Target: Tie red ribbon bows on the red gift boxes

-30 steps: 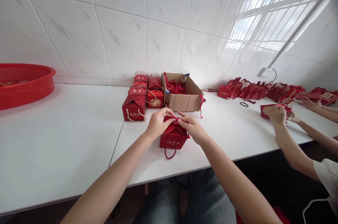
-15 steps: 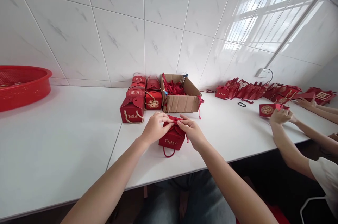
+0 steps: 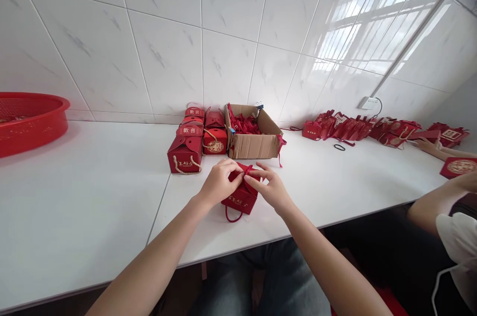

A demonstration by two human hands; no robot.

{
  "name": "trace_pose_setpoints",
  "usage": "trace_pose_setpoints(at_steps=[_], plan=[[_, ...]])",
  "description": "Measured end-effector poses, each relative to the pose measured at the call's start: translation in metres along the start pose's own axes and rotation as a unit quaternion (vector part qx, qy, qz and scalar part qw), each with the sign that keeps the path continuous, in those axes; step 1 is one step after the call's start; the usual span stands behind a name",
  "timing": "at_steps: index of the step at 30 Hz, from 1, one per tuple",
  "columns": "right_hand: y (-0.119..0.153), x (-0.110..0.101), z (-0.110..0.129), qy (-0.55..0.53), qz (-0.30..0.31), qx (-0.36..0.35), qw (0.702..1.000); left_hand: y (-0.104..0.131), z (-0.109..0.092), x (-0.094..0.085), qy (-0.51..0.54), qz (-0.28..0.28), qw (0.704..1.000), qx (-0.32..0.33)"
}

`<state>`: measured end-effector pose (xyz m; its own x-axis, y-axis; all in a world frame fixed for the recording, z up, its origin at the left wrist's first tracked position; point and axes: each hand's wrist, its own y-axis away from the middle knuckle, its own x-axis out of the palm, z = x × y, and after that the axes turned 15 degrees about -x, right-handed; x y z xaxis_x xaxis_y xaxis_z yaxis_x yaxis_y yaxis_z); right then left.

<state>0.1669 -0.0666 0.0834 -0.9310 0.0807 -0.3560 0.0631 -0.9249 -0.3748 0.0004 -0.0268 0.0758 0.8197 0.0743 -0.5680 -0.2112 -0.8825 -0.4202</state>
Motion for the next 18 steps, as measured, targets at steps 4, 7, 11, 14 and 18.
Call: trace_pose_setpoints(at_steps=[4,7,11,14,18], plan=[[0.0004,0.0027,-0.0023,0.097,-0.018,-0.038,0.994,0.0008,-0.0056,-0.006,0.023,0.021,0.999,-0.02],[-0.0006,0.0042,-0.0043,0.134,-0.02,-0.065,0.989,-0.0002,-0.0078,-0.0064,0.051,0.044,0.996,-0.061],[-0.0017,0.006,-0.007,0.156,-0.022,-0.096,0.983,-0.0018,-0.0058,-0.0033,0.096,0.051,0.989,-0.101],[-0.0016,0.0071,-0.0082,0.148,-0.015,-0.098,0.984,-0.002,-0.0027,-0.0013,0.139,0.064,0.979,-0.133],[-0.0011,0.0075,-0.0091,0.134,-0.007,-0.085,0.987,-0.0028,-0.002,-0.0011,0.174,0.085,0.966,-0.17]])
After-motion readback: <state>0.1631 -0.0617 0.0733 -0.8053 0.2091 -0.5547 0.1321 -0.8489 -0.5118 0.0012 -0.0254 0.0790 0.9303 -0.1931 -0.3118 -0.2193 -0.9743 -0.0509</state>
